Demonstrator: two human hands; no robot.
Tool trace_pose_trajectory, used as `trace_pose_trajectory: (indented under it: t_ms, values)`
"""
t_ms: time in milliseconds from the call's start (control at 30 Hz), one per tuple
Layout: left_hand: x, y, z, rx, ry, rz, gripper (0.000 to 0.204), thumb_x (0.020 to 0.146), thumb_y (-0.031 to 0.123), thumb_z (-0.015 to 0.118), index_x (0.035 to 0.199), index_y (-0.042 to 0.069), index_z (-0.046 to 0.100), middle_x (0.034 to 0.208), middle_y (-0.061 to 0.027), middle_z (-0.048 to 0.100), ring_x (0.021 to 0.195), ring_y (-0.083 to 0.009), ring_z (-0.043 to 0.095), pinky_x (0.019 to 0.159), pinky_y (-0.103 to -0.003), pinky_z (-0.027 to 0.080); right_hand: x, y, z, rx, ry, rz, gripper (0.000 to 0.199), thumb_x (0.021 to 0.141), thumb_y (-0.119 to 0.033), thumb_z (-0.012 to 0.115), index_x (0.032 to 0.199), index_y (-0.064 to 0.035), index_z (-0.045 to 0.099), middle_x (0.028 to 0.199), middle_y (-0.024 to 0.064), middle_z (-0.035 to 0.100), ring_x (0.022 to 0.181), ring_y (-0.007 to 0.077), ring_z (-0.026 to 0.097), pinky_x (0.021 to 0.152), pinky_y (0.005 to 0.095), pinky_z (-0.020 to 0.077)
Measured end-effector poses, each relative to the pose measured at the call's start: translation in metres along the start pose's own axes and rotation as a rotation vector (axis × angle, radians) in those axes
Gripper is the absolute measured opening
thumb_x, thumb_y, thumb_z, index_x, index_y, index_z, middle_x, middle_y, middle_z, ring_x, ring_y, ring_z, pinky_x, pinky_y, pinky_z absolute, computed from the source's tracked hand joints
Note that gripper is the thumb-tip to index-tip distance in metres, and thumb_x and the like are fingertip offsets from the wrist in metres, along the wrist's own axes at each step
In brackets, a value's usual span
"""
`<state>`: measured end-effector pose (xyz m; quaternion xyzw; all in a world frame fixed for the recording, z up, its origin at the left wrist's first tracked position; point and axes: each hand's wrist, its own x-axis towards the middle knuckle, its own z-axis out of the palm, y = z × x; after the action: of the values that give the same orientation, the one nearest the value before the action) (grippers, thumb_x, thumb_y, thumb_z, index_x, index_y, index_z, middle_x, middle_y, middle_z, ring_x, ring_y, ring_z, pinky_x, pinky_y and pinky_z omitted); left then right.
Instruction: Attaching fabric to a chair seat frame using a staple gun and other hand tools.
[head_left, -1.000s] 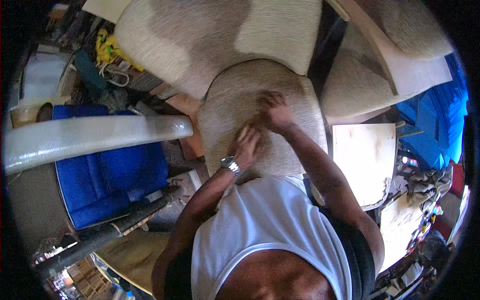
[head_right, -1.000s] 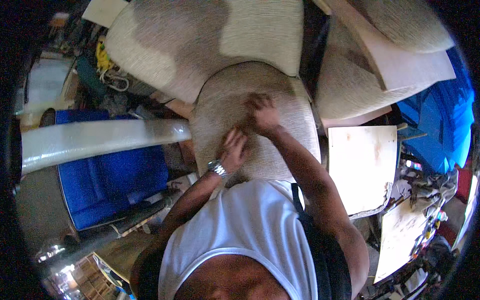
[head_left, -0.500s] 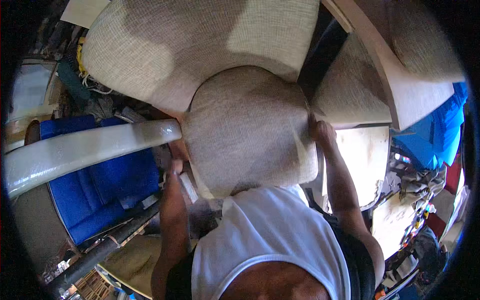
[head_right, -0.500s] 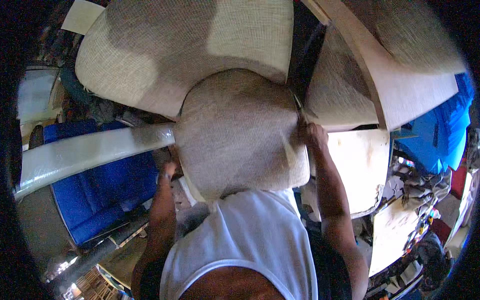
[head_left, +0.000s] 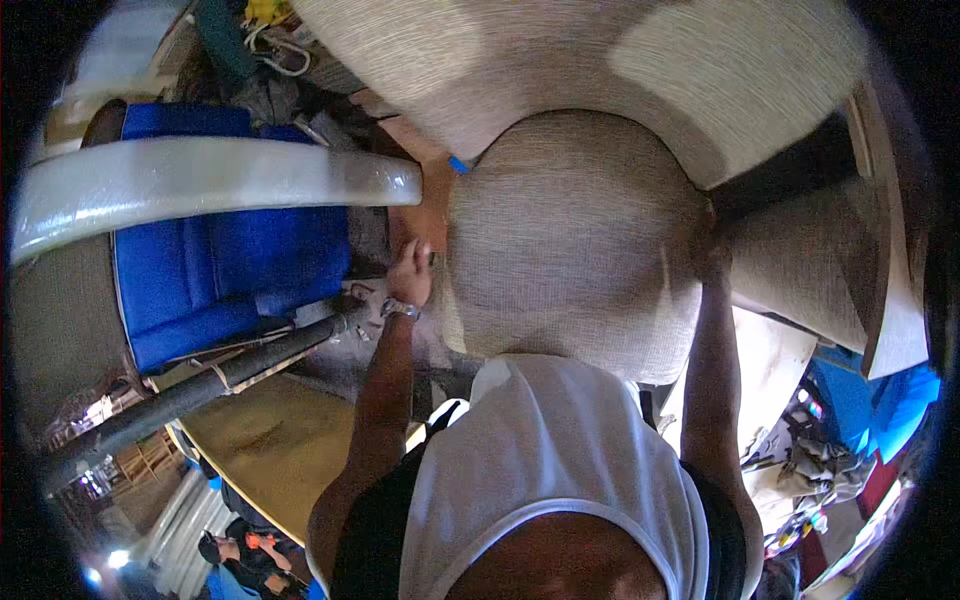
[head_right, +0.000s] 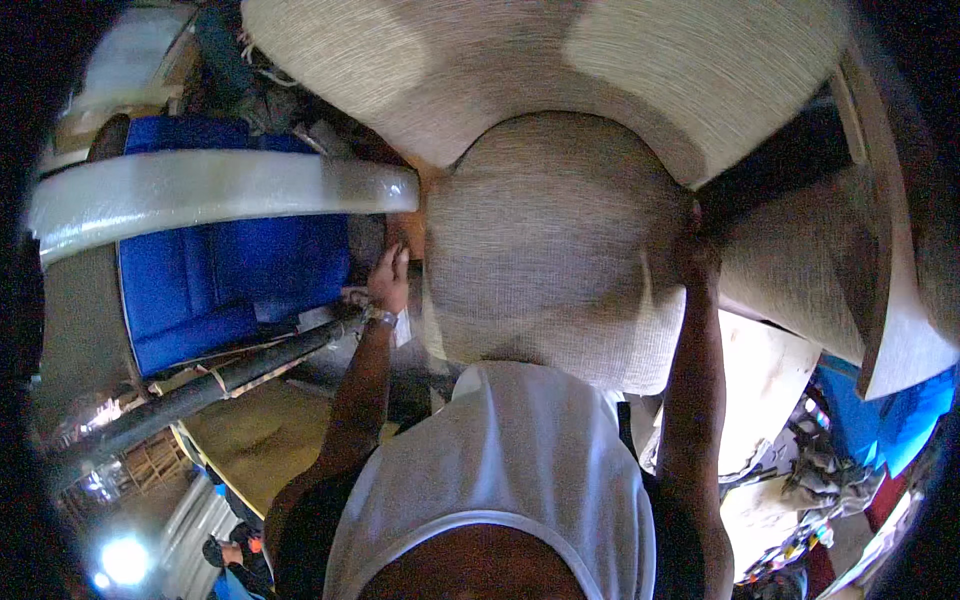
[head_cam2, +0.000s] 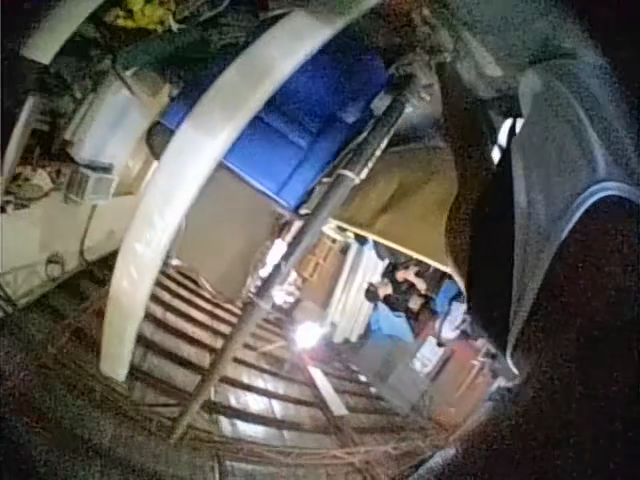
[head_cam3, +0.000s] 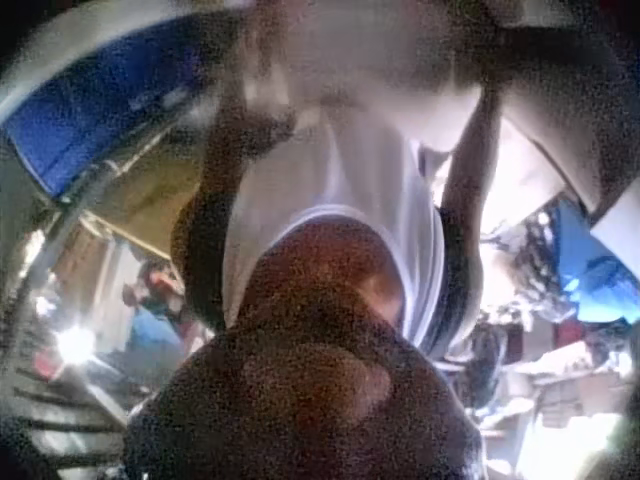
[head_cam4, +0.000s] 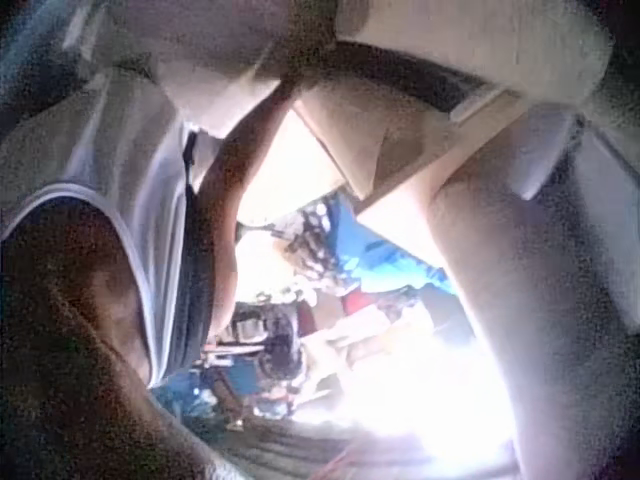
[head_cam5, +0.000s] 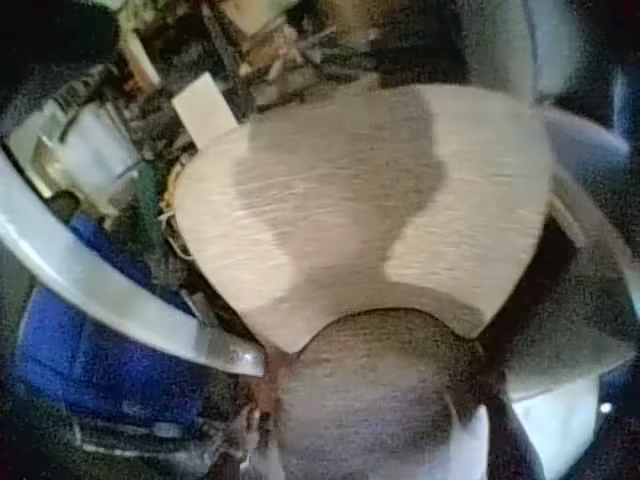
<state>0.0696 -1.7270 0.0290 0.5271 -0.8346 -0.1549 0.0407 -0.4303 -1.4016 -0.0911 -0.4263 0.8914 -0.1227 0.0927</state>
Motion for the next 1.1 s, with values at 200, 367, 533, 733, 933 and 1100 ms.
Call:
trace_pose_trajectory:
  t_ms: [200,367,533,733,933,1100]
  values:
    - [0.065,0.120,-0.028,-0.206,0.036,0.708,0.047,0.094,0.036,0.061,0.128,0.004,0.057,0.135,-0.0177,0.055,0.123,-0.0389,0.052,0.103,-0.047,0.042,-0.031,-0.005,0.002,0.377,0.052,0.232,0.063,0.104,-0.047,0.030,0.151,-0.0051,0.033,0.138,0.0228,0.053,0.122,0.0378,0.055,0.103,0.0447,0.0427]
    - [0.113,0.089,0.016,-0.521,-0.166,0.260,0.054,0.094,0.043,0.060,0.128,0.002,0.056,0.134,-0.0184,0.057,0.125,-0.0364,0.052,0.108,-0.043,0.038,-0.090,-0.047,-0.051,0.779,-0.134,0.645,0.077,0.101,-0.059,0.026,0.154,-0.0033,0.020,0.152,0.0188,0.030,0.138,0.0318,0.030,0.113,0.0417,0.0226]
    - [0.128,0.012,0.091,-0.806,-0.134,0.011,0.053,0.101,0.044,0.045,0.130,0.001,0.055,0.136,-0.0160,0.057,0.126,-0.0318,0.053,0.107,-0.041,0.040,-0.122,-0.074,-0.069,1.124,-0.285,0.960,0.090,0.097,-0.069,0.023,0.156,-0.0019,0.012,0.162,0.0156,0.016,0.149,0.0280,0.015,0.121,0.0400,0.0094]
    - [0.136,0.011,0.109,-0.720,-0.388,-0.227,0.059,0.105,0.044,0.031,0.146,0.002,0.042,0.146,-0.0166,0.049,0.137,-0.0299,0.043,0.113,-0.036,0.031,-0.143,-0.066,-0.072,1.010,-0.148,0.889,0.084,0.096,-0.069,0.030,0.145,-0.0013,0.041,0.145,0.0195,0.048,0.129,0.0322,0.048,0.111,0.0418,0.0330]
    - [0.128,-0.025,0.113,-0.573,-0.263,-0.290,0.061,0.104,0.049,0.032,0.136,0.002,0.054,0.135,-0.0191,0.058,0.125,-0.0367,0.053,0.106,-0.041,0.039,-0.013,-0.171,-0.133,0.230,0.358,-0.147,0.026,0.090,-0.013,0.064,0.115,-0.0050,0.065,0.120,0.0203,0.064,0.111,0.0390,0.061,0.095,0.0456,0.0491]
    - [0.075,0.117,-0.029,-0.257,0.162,0.140,0.043,0.103,0.034,0.044,0.124,0.000,0.059,0.123,-0.0202,0.064,0.118,-0.0362,0.058,0.101,-0.043,0.043,0.100,-0.243,-0.116,0.147,0.267,-0.297,0.041,0.089,-0.030,0.062,0.124,-0.0095,0.062,0.129,0.0171,0.059,0.119,0.0396,0.053,0.105,0.0506,0.0405]
